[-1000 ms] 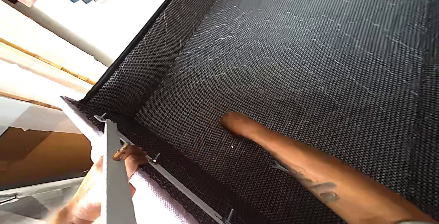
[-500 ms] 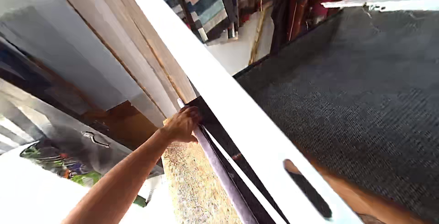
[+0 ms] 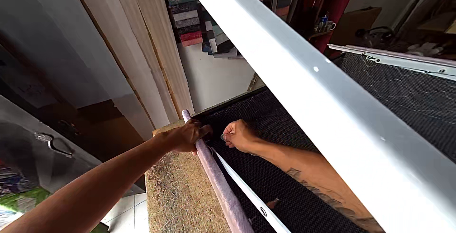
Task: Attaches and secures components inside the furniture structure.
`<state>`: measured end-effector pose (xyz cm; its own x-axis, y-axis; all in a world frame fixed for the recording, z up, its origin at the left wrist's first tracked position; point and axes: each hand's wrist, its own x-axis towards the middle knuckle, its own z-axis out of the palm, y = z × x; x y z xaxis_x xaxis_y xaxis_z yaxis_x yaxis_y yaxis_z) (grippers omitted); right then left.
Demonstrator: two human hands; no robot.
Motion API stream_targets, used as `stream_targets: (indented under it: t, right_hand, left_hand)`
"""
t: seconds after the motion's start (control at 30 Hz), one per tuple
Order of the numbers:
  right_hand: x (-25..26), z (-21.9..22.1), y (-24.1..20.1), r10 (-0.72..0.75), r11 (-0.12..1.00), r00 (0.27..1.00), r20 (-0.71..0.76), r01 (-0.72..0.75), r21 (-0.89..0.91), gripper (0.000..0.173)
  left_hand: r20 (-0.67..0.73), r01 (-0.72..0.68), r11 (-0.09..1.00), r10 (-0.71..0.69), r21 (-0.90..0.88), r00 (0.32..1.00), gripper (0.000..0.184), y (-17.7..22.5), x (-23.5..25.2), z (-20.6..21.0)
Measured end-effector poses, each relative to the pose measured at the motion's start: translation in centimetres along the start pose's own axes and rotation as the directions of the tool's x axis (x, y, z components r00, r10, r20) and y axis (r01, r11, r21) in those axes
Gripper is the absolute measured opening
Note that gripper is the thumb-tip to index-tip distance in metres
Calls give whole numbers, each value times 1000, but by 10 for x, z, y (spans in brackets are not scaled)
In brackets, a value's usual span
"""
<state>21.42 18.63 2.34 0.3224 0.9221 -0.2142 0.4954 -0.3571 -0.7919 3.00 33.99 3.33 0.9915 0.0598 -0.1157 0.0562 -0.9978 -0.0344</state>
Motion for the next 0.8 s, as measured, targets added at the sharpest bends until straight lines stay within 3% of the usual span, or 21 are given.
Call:
stream_targets:
  t: [0.2, 0.33, 0.5, 0.7, 0.77, 0.8]
  right_hand:
    - [16, 36, 1, -93, 995, 994, -60, 90, -49, 13]
    - [12, 42, -5, -59, 998, 995, -75, 57, -20, 11]
    - [21, 52, 8, -144, 989, 985, -97, 140, -48, 15]
    - [7, 48, -13, 58, 972, 994, 97, -78, 222, 14]
    - [5, 45, -11, 40, 963, 985, 167, -83, 255, 21]
    - [6, 39, -7, -36, 957, 973, 228, -32, 287, 26]
  left_hand:
    - [-122, -32, 998, 26, -53, 992, 62, 14, -17, -16]
    - [-157, -110, 993, 101, -50, 982, 74, -18, -5, 21]
    - [-146, -92, 995, 87, -26, 985, 80, -19, -4, 25]
    - [-115, -82, 996, 79, -25, 990, 78, -9, -6, 17]
    - [-129, -93, 996, 90, -16, 988, 75, -10, -8, 18]
    - [-159, -106, 994, 105, 8, 982, 71, -15, -8, 18]
